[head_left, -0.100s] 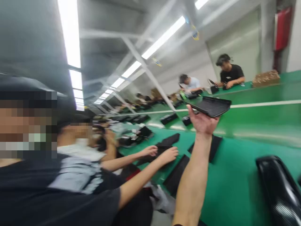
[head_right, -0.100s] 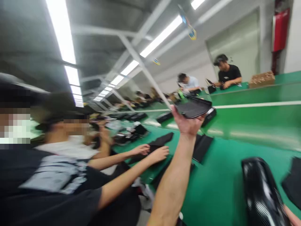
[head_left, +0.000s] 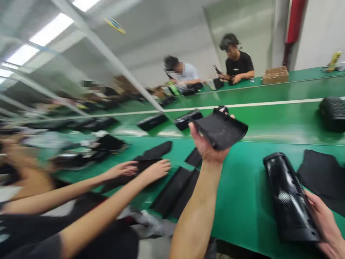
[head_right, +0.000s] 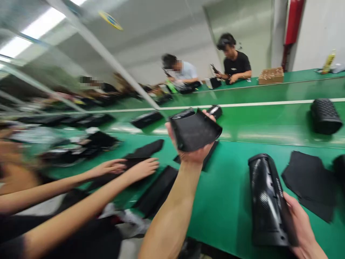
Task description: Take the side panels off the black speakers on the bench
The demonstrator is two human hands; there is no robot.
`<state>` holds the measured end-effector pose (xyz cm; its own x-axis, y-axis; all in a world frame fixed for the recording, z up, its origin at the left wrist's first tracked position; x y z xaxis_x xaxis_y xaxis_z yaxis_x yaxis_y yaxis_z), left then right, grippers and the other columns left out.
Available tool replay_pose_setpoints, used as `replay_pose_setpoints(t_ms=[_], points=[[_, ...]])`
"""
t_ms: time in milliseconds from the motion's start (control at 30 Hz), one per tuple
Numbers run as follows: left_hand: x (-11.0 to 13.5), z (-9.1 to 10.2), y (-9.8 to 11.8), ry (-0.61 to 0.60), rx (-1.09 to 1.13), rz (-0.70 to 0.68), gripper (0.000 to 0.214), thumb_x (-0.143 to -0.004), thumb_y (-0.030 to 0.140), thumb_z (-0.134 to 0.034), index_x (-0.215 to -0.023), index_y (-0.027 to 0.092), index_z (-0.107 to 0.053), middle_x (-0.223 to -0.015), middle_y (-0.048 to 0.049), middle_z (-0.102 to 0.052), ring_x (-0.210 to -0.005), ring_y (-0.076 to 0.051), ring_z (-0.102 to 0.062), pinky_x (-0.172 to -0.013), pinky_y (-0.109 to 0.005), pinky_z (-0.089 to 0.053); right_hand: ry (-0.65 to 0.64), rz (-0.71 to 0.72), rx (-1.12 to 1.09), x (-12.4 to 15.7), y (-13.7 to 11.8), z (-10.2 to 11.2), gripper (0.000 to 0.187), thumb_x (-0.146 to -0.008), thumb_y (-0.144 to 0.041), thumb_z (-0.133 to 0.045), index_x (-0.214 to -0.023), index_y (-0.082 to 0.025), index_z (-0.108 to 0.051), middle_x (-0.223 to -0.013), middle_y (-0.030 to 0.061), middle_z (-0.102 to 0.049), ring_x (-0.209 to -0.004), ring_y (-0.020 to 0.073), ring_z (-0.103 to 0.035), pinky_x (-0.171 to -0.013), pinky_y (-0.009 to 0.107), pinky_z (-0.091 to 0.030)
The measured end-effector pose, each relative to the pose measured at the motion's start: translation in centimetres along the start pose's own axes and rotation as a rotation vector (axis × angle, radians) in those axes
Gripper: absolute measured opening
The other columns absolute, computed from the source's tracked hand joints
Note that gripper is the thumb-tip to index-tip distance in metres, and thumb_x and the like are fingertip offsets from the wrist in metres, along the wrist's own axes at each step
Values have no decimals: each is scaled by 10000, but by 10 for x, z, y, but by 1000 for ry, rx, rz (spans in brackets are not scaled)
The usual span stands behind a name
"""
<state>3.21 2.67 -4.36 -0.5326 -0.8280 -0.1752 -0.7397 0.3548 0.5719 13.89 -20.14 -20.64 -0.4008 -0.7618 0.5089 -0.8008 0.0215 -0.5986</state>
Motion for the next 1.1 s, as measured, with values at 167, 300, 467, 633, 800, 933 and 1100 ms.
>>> replay_pose_setpoints(t_ms=[167, 300, 467, 633, 800, 933, 1100], points=[[124, 62, -86, -10, 255, 439, 789, -879, 767, -634, -1479, 255, -633, -1387, -102, -740, -1264, -346, -700, -1123, -496, -523, 152, -48, 28, 56, 1, 82, 381, -850, -422, -785, -1094, -137, -848, -922, 124, -856, -834, 336, -838, -802, 417, -699], [188, 78, -117, 8, 368, 442, 693, -908, 679, -668, -1475, 281, -648, -1452, -102, -707, -1295, -354, -683, -1118, -522, -509, 61, 77, 365, 47, -48, 67, 747, -898, -607, -678, -1549, -247, -609, -1299, 125, -786, -964, 372, -831, -813, 481, -704], [193, 56, -122, -55, 376, 372, 664, -847, 620, -780, -1362, 202, -747, -1324, -147, -772, -1222, -349, -716, -1090, -477, -515, -70, 405, 1031, 54, -117, 12, 831, -819, -652, -739, -1588, -396, -555, -1599, 24, -567, -1356, 449, -636, -894, 483, -695], [180, 36, -114, -106, 355, 284, 622, -763, 636, -853, -1188, 182, -830, -1346, -140, -764, -1386, -412, -605, -1172, -500, -442, -314, 657, 1531, 81, -113, -74, 814, -887, -620, -709, -1639, -435, -462, -1668, -18, -487, -1500, 431, -496, -1139, 551, -553], [178, 32, -108, -88, 361, 187, 651, -754, 597, -881, -1256, 190, -798, -1379, -149, -744, -1396, -426, -595, -1188, -536, -429, -455, 808, 1711, 88, -98, -117, 774, -904, -627, -685, -1627, -435, -484, -1589, 28, -590, -1385, 441, -622, -1044, 576, -618], [179, 34, -108, -73, 368, 164, 771, -713, 599, -914, -1367, 233, -730, -1418, -138, -721, -1402, -428, -590, -1155, -532, -460, -591, 789, 1817, 82, -94, -126, 798, -899, -554, -727, -1642, -435, -458, -1561, 43, -617, -1370, 433, -638, -988, 536, -658], [179, 31, -106, -115, 359, 148, 828, -726, 610, -902, -1439, 259, -672, -1431, -135, -712, -1389, -412, -602, -1099, -493, -491, -649, 800, 1878, 83, -90, -129, 843, -911, -500, -739, -1674, -444, -384, -1601, 41, -577, -1372, 417, -640, -973, 492, -672]])
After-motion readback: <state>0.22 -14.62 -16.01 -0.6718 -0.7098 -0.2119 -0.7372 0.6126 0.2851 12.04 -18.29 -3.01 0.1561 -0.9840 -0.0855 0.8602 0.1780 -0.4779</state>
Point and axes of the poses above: each hand's wrist, its own x-axis away from the middle knuckle, its own z-axis out of the back of the hand, y = z × x, the point moved 8 cm from there along -x, towards the middle knuckle
